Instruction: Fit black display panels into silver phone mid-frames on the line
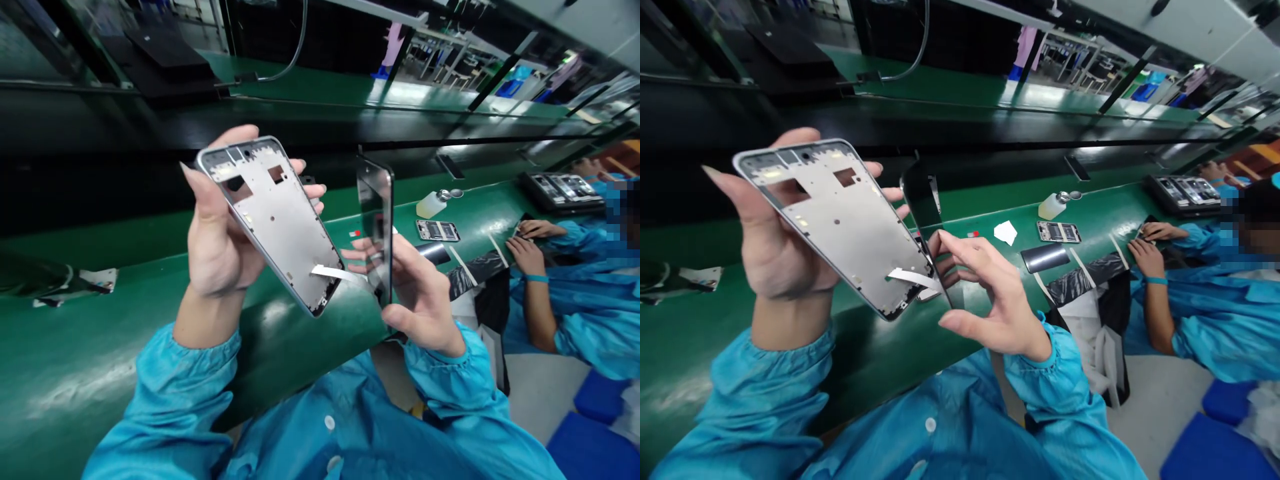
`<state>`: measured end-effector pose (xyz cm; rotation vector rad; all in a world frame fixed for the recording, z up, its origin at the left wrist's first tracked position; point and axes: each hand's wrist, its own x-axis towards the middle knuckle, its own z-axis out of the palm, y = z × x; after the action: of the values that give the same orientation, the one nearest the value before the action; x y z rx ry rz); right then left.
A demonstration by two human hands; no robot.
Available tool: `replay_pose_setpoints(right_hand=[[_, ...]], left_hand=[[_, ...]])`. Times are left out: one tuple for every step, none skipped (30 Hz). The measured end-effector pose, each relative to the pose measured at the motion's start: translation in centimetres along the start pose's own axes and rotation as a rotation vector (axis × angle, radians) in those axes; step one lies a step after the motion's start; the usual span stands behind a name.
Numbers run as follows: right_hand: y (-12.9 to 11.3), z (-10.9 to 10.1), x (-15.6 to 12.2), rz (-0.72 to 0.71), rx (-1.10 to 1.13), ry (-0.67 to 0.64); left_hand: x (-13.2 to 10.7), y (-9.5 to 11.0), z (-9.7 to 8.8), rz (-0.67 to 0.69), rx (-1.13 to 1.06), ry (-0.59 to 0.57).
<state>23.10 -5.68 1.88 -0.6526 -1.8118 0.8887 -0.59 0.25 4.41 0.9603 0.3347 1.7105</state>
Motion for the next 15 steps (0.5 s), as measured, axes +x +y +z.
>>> replay_pose_setpoints(right_hand=[[-0.3, -0.2, -0.2, 0.016, 0.003, -0.006], [-0.7, -0.4, -0.3, 0.026, -0.001, -0.018], [-1.0, -0.6, -0.4, 0.029, -0.005, -0.029], [-1.3, -0.6, -0.5, 0.029, -0.007, -0.035], [-1.6, -0.6, -0.5, 0.03, -0.008, -0.038], [-1.8, -0.5, -0.5, 0.034, -0.011, -0.036], [-2.0, -0.3, -0.4, 0.042, -0.016, -0.03], [-2.2, -0.1, -0.3, 0.052, -0.025, -0.025], [-2.2, 0.0, -0.1, 0.06, -0.039, -0.023], [-2.2, 0.2, 0.0, 0.061, -0.053, -0.023], [-2.1, 0.2, 0.1, 0.052, -0.065, -0.025], [-1.9, 0.2, 0.1, 0.03, -0.075, -0.025], [-1.7, 0.2, 0.1, -0.002, -0.082, -0.027], [-1.3, 0.1, 0.1, -0.039, -0.088, -0.027], [-0.9, -0.1, 0.0, -0.071, -0.093, -0.028]], left_hand=[[0.1, 0.4, 0.0, -0.023, -0.008, -0.018], [0.2, 0.7, 0.0, -0.038, -0.022, -0.041], [0.3, 0.9, 0.0, -0.042, -0.037, -0.067], [0.4, 1.1, -0.1, -0.053, -0.051, -0.099], [0.5, 1.2, -0.2, -0.062, -0.065, -0.124], [0.5, 1.1, -0.3, -0.075, -0.08, -0.141], [0.5, 1.1, -0.4, -0.087, -0.098, -0.144], [0.5, 0.9, -0.5, -0.115, -0.113, -0.14], [0.4, 0.8, -0.5, -0.142, -0.131, -0.134], [0.3, 0.7, -0.5, -0.162, -0.147, -0.124], [0.3, 0.6, -0.4, -0.167, -0.152, -0.118], [0.2, 0.6, -0.4, -0.163, -0.139, -0.118], [0.1, 0.6, -0.3, -0.14, -0.112, -0.111], [0.1, 0.6, -0.3, -0.109, -0.074, -0.114], [0.0, 0.7, -0.3, -0.062, -0.033, -0.114]])
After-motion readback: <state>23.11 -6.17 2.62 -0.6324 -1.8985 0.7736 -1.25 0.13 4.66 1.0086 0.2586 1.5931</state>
